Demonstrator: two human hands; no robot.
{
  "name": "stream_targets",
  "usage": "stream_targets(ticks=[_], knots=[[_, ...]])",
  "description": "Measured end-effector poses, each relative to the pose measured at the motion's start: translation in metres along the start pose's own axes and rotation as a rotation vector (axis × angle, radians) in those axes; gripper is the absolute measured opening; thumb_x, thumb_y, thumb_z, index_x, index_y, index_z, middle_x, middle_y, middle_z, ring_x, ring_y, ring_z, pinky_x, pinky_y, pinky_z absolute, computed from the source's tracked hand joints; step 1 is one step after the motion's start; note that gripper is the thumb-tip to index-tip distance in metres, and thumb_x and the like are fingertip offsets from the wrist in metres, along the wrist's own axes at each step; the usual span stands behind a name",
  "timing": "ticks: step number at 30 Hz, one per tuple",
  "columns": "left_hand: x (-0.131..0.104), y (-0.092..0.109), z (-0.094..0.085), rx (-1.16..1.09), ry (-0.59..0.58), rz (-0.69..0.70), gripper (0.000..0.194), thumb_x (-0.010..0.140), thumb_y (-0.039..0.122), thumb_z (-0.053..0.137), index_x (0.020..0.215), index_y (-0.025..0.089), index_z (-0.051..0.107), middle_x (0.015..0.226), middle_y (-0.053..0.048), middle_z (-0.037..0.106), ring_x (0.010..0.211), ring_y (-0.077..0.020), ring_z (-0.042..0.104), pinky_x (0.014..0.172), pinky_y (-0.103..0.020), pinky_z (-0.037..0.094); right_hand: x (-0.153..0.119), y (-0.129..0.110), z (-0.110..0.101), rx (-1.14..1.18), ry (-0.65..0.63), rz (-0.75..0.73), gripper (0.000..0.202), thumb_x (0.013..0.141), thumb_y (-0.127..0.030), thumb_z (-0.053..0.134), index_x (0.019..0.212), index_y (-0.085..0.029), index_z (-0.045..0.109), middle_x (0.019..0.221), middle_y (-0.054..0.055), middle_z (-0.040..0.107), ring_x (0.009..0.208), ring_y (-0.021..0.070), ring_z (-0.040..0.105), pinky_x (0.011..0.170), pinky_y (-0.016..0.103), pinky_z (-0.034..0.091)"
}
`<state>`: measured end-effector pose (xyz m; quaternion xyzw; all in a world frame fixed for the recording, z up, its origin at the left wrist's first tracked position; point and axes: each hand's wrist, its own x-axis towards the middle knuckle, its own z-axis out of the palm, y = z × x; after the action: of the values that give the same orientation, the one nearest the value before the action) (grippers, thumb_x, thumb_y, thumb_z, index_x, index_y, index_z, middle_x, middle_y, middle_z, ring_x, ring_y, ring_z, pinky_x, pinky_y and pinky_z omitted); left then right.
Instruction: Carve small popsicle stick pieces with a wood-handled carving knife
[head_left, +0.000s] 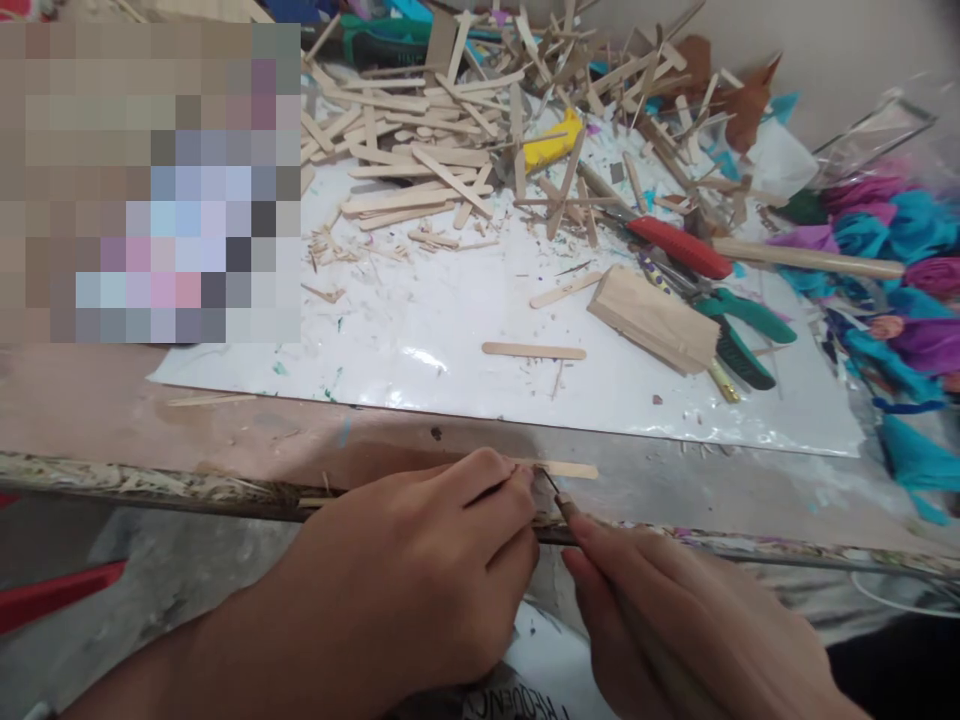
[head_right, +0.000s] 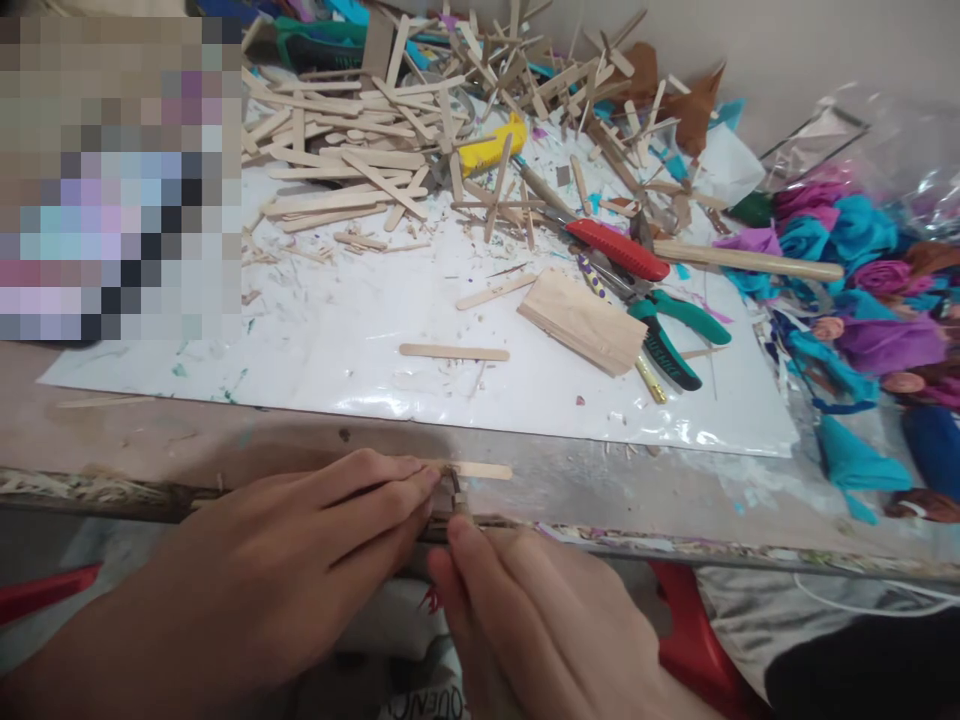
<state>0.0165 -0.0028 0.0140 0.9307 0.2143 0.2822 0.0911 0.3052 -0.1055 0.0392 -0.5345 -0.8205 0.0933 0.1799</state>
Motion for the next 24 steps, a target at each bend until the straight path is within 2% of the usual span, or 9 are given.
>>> stream_targets(ticks=[3, 6, 8, 10, 12, 14, 17, 22, 24], knots=[[0.0, -0.002, -0.003, 0.009, 0.0, 0.01, 0.051, 0.136, 0.005, 0.045, 0.127, 0.009, 0.096, 0.125, -0.007, 0.098, 0.111, -0.0243, 0.088, 0.099, -0.038, 0.076, 0.0, 0.002, -0.006, -0.066, 0.065, 0.131, 0.032, 0.121, -0.024, 0.075, 0.145, -0.037, 0.09, 0.09, -0.002, 0.091, 0.059, 0.0213, 0.085, 0.045, 0.025, 0.062], [0.0, -0.002, -0.005, -0.003, -0.012, 0.006, 0.055, 0.136, 0.004, 0.043, 0.126, 0.01, 0.096, 0.127, -0.006, 0.099, 0.112, -0.0235, 0.088, 0.102, -0.037, 0.076, -0.001, -0.005, -0.009, -0.034, 0.254, 0.349, 0.022, 0.121, -0.028, 0.081, 0.136, -0.04, 0.091, 0.115, 0.0, 0.098, 0.087, 0.0283, 0.097, 0.074, 0.034, 0.081], [-0.001, -0.001, -0.006, -0.014, -0.027, -0.003, 0.053, 0.136, 0.006, 0.044, 0.126, 0.011, 0.097, 0.13, -0.006, 0.099, 0.114, -0.0241, 0.089, 0.102, -0.037, 0.077, 0.003, -0.009, -0.009, 0.097, 0.368, 0.492, 0.015, 0.117, -0.03, 0.09, 0.125, -0.042, 0.094, 0.116, -0.001, 0.097, 0.091, 0.0296, 0.096, 0.087, 0.042, 0.085], [-0.002, 0.0, -0.006, -0.025, -0.035, -0.009, 0.051, 0.137, 0.008, 0.046, 0.128, 0.01, 0.096, 0.133, -0.007, 0.099, 0.116, -0.0252, 0.09, 0.098, -0.039, 0.078, 0.012, -0.009, -0.009, 0.246, 0.405, 0.576, 0.001, 0.113, -0.041, 0.096, 0.113, -0.042, 0.096, 0.1, 0.001, 0.093, 0.076, 0.0289, 0.089, 0.068, 0.041, 0.079], [-0.002, 0.001, -0.006, -0.026, -0.042, -0.016, 0.048, 0.137, 0.008, 0.048, 0.132, 0.008, 0.095, 0.136, -0.008, 0.099, 0.117, -0.0261, 0.09, 0.095, -0.04, 0.079, 0.026, -0.006, -0.01, 0.407, 0.385, 0.675, 0.013, 0.11, -0.052, 0.099, 0.106, -0.04, 0.098, 0.08, 0.001, 0.084, 0.058, 0.0245, 0.075, 0.043, 0.033, 0.056], [-0.002, 0.001, -0.006, -0.02, -0.047, -0.021, 0.047, 0.136, 0.007, 0.048, 0.133, 0.008, 0.095, 0.137, -0.008, 0.098, 0.119, -0.0261, 0.09, 0.093, -0.04, 0.079, 0.044, 0.0, -0.013, 0.606, 0.351, 0.749, 0.024, 0.107, -0.058, 0.103, 0.102, -0.035, 0.099, 0.063, 0.0, 0.071, 0.05, 0.0186, 0.064, 0.037, 0.025, 0.036], [-0.001, 0.001, -0.005, -0.013, -0.036, -0.006, 0.051, 0.137, 0.007, 0.046, 0.124, 0.011, 0.096, 0.133, -0.008, 0.098, 0.118, -0.0255, 0.09, 0.094, -0.04, 0.078, 0.071, 0.005, -0.018, 0.764, 0.295, 0.789, 0.041, 0.1, -0.065, 0.109, 0.096, -0.027, 0.097, 0.074, 0.005, 0.083, 0.058, 0.0185, 0.071, 0.052, 0.028, 0.06], [-0.001, 0.001, -0.005, -0.011, -0.034, -0.019, 0.055, 0.138, 0.009, 0.044, 0.116, 0.014, 0.094, 0.125, -0.007, 0.097, 0.108, -0.0245, 0.087, 0.086, -0.042, 0.074, 0.1, 0.008, -0.018, 0.874, 0.119, 0.762, 0.049, 0.09, -0.067, 0.116, 0.086, -0.023, 0.095, 0.064, 0.003, 0.077, 0.051, 0.0153, 0.066, 0.046, 0.023, 0.051], [-0.001, 0.001, -0.005, -0.034, -0.047, -0.015, 0.054, 0.138, 0.009, 0.043, 0.119, 0.014, 0.094, 0.128, -0.006, 0.097, 0.111, -0.025, 0.087, 0.091, -0.042, 0.075, 0.105, 0.009, -0.014, 0.875, 0.081, 0.727, 0.046, 0.09, -0.063, 0.116, 0.081, -0.023, 0.094, 0.062, 0.003, 0.077, 0.049, 0.0149, 0.065, 0.045, 0.023, 0.05]])
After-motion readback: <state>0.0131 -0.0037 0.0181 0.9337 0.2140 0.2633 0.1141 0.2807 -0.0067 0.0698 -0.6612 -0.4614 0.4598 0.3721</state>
